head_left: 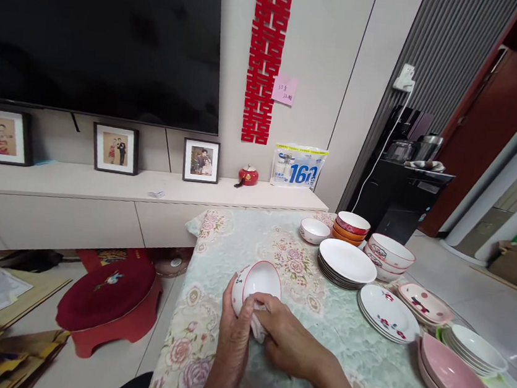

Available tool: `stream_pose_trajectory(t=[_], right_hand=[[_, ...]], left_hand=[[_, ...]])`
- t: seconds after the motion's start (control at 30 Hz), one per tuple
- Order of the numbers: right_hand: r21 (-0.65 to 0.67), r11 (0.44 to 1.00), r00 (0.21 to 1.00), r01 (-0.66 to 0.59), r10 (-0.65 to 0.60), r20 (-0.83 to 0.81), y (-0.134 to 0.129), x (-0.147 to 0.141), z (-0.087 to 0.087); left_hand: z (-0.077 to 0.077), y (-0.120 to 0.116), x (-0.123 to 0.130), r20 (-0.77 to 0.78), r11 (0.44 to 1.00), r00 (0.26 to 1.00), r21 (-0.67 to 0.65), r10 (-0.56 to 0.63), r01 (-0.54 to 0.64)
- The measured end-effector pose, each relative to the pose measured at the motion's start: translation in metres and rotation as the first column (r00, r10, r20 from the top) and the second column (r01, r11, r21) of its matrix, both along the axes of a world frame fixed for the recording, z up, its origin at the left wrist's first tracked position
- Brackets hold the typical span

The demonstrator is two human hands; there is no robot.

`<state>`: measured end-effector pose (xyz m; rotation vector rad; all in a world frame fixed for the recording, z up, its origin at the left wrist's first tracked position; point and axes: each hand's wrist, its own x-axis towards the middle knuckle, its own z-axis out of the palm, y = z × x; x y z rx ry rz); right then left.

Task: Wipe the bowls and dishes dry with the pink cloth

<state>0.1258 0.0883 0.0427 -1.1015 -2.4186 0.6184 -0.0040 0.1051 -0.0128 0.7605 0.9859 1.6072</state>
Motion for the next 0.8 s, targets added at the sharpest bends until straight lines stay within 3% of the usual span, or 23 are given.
stream_pose_trajectory(t=[0.13,0.23,0.4,0.47,0.6,0.7,0.8], right_hand=[[0.188,0.973,0.966,0.138,-0.174,0.193,0.0,-0.01,-0.019],[0.225,0.965,0.964,0.136,-0.181,0.195,0.002,-0.019,-0.029],[0.14,0.961,0.961,0.239,-0.214,-0.175,0.0,-0.031,-0.026],[0.081,0.975,0.951,0.208,-0.182,-0.249,-0.002,-0.032,-0.02],[0.097,0.995,0.998,0.035,-0.029,-0.06,0.0,-0.024,-0.014],[0.213,0.975,0.991,0.069,-0.092,0.098,0.007,-0.016,-0.022],[0.273,0.955,0.98,0.114,-0.153,0.125,0.012,-0.014,-0.032]], left_hand=[[-0.012,0.005,-0.004,-0.007,0.999,0.999,0.0,0.039,-0.039],[-0.01,0.003,-0.002,0.044,0.999,0.998,-0.027,0.042,-0.041],[0.002,-0.005,0.002,0.157,0.997,0.987,-0.055,-0.038,0.048],[0.007,-0.006,0.001,0.197,0.996,0.979,-0.073,-0.044,0.06],[0.017,-0.007,-0.003,0.262,0.995,0.965,-0.098,0.007,0.019],[0.02,-0.006,-0.004,0.276,0.996,0.961,-0.091,0.011,0.015],[0.019,-0.006,-0.001,0.276,0.996,0.961,-0.086,0.016,0.008]])
